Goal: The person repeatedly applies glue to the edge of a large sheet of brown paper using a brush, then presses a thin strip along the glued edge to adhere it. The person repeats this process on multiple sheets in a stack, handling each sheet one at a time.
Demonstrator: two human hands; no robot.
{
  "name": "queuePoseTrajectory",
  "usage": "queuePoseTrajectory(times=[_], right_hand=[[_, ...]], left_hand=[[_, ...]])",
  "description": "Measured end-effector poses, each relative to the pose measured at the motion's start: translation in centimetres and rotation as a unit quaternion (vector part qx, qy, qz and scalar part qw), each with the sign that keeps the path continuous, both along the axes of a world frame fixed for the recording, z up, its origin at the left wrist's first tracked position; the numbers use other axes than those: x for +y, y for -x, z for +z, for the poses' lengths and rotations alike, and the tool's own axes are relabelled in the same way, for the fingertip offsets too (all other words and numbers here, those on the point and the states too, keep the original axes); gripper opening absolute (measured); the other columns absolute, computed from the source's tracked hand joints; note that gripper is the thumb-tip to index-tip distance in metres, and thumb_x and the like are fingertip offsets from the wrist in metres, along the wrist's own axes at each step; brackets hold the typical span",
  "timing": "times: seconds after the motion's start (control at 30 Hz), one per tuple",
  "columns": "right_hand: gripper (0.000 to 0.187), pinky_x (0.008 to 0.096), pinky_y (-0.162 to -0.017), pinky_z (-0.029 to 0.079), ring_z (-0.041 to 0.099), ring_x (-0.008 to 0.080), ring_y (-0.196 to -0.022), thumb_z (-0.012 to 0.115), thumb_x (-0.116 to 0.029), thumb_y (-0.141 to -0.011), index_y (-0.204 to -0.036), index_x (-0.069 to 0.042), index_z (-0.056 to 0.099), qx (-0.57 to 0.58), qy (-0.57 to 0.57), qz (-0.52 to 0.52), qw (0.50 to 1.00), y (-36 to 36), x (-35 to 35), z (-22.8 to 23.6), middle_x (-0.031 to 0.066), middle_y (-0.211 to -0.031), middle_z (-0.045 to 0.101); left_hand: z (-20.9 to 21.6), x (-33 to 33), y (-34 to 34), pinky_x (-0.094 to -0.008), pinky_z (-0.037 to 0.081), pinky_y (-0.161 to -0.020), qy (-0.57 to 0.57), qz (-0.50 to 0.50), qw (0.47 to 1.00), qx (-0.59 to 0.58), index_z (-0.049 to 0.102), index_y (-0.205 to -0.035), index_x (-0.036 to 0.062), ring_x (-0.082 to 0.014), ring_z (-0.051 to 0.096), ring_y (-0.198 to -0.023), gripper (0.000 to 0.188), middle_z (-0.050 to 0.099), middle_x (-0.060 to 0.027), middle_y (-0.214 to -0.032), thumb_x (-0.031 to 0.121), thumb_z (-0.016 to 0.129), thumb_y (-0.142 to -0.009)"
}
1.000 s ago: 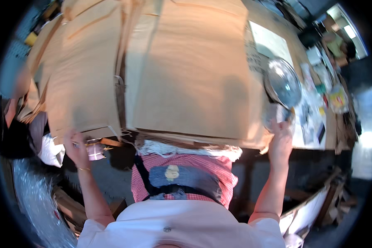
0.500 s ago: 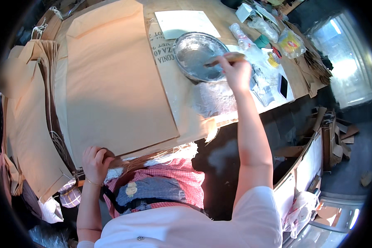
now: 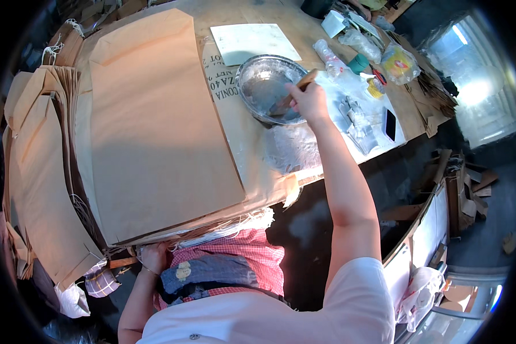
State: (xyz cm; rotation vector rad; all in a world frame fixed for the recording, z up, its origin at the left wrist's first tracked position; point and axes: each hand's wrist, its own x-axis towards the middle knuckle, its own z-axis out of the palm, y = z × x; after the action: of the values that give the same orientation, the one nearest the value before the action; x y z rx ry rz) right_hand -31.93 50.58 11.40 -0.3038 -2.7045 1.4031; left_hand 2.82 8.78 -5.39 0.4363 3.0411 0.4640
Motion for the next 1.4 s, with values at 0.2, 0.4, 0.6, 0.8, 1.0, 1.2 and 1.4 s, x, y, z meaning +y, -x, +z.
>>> queuePoseTrajectory(times=[0.2,0.4,0.6,0.8,1.0,1.2,1.4], right_hand=[[0.049,0.0356,-0.061,0.047,0.061,0.0209,-0.06,0.06,-0.04,-0.083,-0.077,0.008,0.062,0.066,-0.099,0.0,0.993,1.3,0.4,3.8,0.0116,-0.065,0.064],[0.01,0.0169,-0.051,0.027,0.039,0.0006,-0.059,0.064,-0.014,-0.086,-0.084,-0.006,0.058,0.238,0.244,0.09,0.936,-12.5,-7.6,6.0,-0.0044,-0.074,0.05],[0.024,0.0307,-0.055,0.048,0.062,0.0226,-0.063,0.076,-0.006,-0.07,-0.091,0.0,0.068,0.208,0.068,0.441,0.87,-22.2,-20.7,2.1,0.0107,-0.077,0.067],[0.015,0.0327,-0.056,0.048,0.06,0.0259,-0.062,0.072,-0.009,-0.076,-0.088,-0.003,0.065,0.176,0.008,0.508,0.843,-22.2,-26.6,1.5,0.0106,-0.074,0.062],[0.012,0.0322,-0.061,0.049,0.062,0.0283,-0.067,0.07,-0.008,-0.077,-0.087,-0.002,0.064,0.105,0.029,0.492,0.864,-21.7,-27.9,0.7,0.0124,-0.076,0.062],[0.011,0.029,-0.058,0.05,0.064,0.0194,-0.066,0.069,-0.009,-0.078,-0.086,-0.001,0.065,0.072,0.103,0.441,0.889,-23.1,-29.3,-0.2,0.0101,-0.077,0.065],[0.011,0.0252,-0.055,0.049,0.061,0.0103,-0.059,0.067,-0.01,-0.081,-0.08,0.002,0.066,-0.032,0.017,0.249,0.968,-21.4,-23.2,-0.2,0.0062,-0.065,0.065]], left_hand=[[2.9,0.2,-1.9,-0.0361,0.051,-0.058,0.042,0.004,0.999,0.03,0.068,-0.088,0.0089,-0.0236,0.063,-0.066,0.015,0.063,-0.0089,-0.075,0.009,0.059,-0.076],[5.4,-0.7,-4.2,-0.0374,0.05,-0.059,-0.04,0.092,0.994,-0.032,0.065,-0.089,0.0091,-0.0263,0.062,-0.066,0.019,0.061,-0.0093,-0.074,0.006,0.054,-0.074],[8.0,-1.9,-5.6,-0.0332,0.047,-0.064,0.094,0.15,0.984,0.008,0.06,-0.076,0.0042,-0.0226,0.058,-0.071,0.009,0.056,-0.0066,-0.071,0.009,0.056,-0.07],[12.6,-1.9,-3.1,-0.0323,0.044,-0.068,0.094,0.175,0.971,0.135,0.06,-0.072,0.0,-0.0247,0.054,-0.086,0.011,0.059,-0.0161,-0.108,0.01,0.057,-0.07],[11.6,-2.2,0.1,-0.0337,0.045,-0.078,0.093,0.154,0.98,0.085,0.061,-0.074,-0.003,-0.0263,0.053,-0.1,0.015,0.053,-0.0206,-0.127,0.01,0.056,-0.071],[11.1,-2.6,0.1,-0.0322,0.044,-0.074,0.098,0.134,0.979,0.116,0.064,-0.075,-0.0037,-0.025,0.052,-0.095,0.018,0.056,-0.0223,-0.122,0.012,0.056,-0.073],[11.1,-2.3,0.4,-0.0336,0.045,-0.075,0.098,0.139,0.982,0.082,0.062,-0.073,-0.0025,-0.0263,0.053,-0.095,0.017,0.055,-0.0227,-0.123,0.013,0.056,-0.069]])
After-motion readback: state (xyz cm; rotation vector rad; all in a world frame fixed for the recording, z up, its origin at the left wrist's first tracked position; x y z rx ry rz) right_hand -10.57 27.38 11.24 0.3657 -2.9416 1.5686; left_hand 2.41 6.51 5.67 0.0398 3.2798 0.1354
